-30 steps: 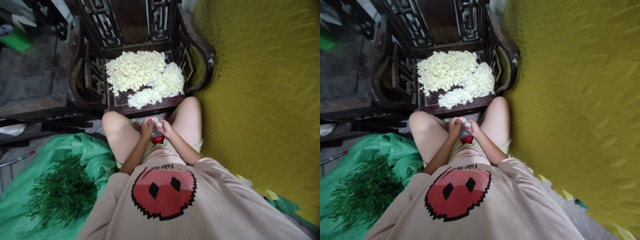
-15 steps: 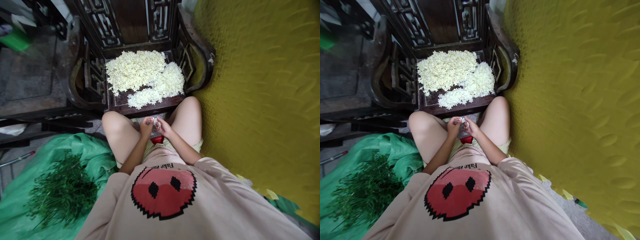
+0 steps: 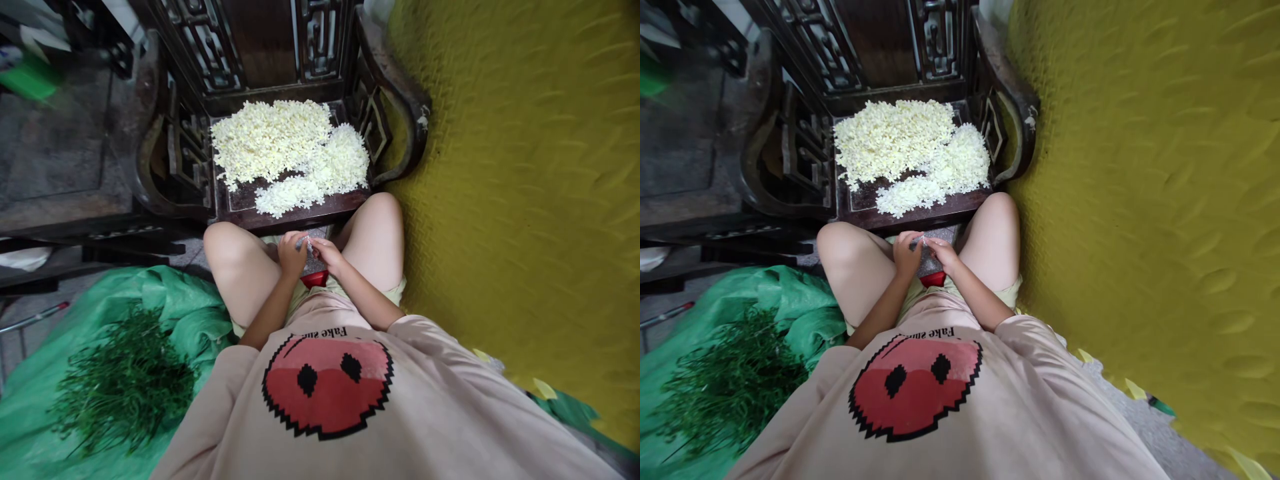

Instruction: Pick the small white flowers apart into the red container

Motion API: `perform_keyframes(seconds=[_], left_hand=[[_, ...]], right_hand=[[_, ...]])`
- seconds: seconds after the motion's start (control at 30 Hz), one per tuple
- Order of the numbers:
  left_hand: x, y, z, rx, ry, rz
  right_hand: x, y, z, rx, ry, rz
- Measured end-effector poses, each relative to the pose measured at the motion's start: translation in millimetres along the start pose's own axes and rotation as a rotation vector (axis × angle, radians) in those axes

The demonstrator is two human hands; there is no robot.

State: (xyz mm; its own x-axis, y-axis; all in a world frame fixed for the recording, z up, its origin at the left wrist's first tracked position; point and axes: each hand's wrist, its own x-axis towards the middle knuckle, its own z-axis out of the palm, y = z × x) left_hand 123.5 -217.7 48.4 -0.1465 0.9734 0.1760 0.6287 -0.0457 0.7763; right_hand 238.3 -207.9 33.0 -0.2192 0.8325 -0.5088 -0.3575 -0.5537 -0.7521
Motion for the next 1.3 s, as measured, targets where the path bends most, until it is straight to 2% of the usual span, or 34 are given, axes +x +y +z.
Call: perform_keyframes(seconds=[0.07, 0.17, 0.33, 0.53, 0.67, 1.1, 1.3], left_hand=[[0, 2, -0.6, -0.017, 0.022, -0.013], [0, 5, -1.4, -0.125, 0.038, -0.106], [3, 0, 3.9, -0.378, -0.027, -0.284], [6, -10, 12.2, -0.735, -0.063, -0.529], [6, -12, 13.1, -0.922, -0.134, -0.709], [9, -6, 10.4, -1.060, -0.250, -0.943], [9, -10, 11.0, -1.051, -0.265, -0.945]], right_hand=[[1, 2, -1, -0.023, 0.034, -0.018], [2, 3, -2, -0.044, 0.089, -0.043], [2, 4, -3, -0.065, 0.133, -0.094], [2, 4, -3, -0.048, 0.133, -0.088], [2, 3, -2, -0.056, 0.123, -0.095], [2, 2, -2, -0.062, 0.126, -0.078], [1, 1, -3, -0.066, 0.129, -0.080]])
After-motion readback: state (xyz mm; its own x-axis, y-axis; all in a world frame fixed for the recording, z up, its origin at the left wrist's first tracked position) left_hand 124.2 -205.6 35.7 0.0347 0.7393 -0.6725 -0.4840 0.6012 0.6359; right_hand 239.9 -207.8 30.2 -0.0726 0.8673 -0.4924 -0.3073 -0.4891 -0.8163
